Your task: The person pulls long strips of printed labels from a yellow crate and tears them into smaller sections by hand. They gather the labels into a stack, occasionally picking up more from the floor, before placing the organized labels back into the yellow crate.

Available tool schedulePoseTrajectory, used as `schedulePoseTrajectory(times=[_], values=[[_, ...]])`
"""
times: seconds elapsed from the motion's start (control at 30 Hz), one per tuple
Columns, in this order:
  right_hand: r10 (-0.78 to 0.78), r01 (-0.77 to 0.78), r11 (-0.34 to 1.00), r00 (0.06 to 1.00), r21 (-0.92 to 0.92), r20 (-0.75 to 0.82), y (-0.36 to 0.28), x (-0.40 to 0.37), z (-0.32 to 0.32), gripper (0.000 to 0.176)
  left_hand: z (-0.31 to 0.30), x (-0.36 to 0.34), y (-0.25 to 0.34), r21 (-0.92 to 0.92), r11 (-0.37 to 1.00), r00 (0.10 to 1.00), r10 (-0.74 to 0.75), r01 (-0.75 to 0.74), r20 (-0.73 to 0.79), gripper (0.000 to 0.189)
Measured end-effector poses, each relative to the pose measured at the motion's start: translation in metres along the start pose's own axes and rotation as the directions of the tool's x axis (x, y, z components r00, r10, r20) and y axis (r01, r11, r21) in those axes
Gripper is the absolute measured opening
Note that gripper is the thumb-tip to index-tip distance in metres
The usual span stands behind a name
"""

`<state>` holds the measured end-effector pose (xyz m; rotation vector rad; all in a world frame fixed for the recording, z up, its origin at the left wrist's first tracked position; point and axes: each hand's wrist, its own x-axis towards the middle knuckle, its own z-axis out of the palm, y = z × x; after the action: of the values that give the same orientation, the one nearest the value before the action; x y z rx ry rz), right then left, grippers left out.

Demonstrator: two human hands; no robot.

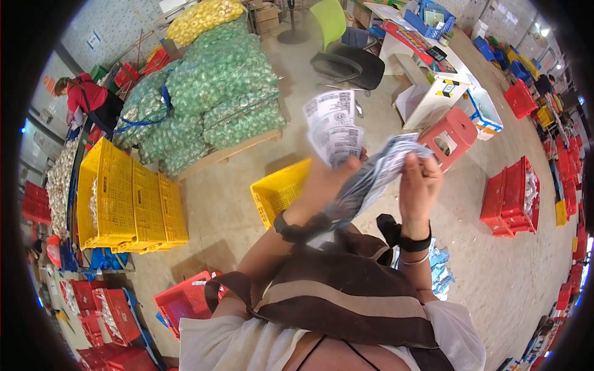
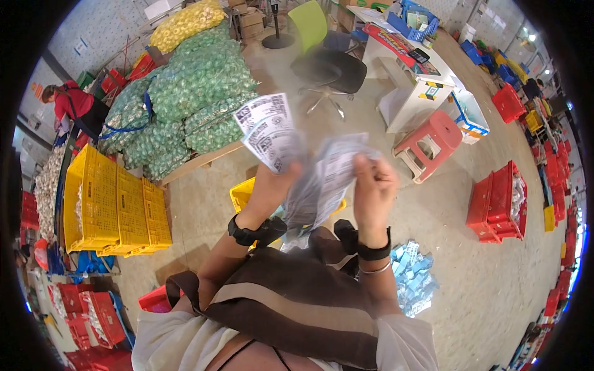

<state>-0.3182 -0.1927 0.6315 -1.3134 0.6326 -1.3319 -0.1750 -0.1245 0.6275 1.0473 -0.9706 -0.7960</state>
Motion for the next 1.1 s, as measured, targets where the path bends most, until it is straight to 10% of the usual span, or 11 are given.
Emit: schedulePoseTrajectory(times=[0.07,0.4,1.1], values=[[-0.101,0.109,0.966,0.994,0.235,-0.044,-0.009,0.006,-0.009,0.012,-0.004,0.003,0.008,-0.303,0.946,0.993,-0.122,0.116,-0.003,0.039],[0.01,-0.049,0.957,0.991,0.287,0.133,-0.005,-0.012,0.004,0.017,-0.005,0.007,-0.007,-0.098,0.994,0.983,-0.062,0.046,-0.173,0.024],[-0.08,0.108,0.991,0.946,-0.075,0.313,-0.014,-0.024,0.014,0.008,-0.001,0.006,-0.007,-0.166,0.981,0.975,-0.129,0.1,-0.179,0.026]])
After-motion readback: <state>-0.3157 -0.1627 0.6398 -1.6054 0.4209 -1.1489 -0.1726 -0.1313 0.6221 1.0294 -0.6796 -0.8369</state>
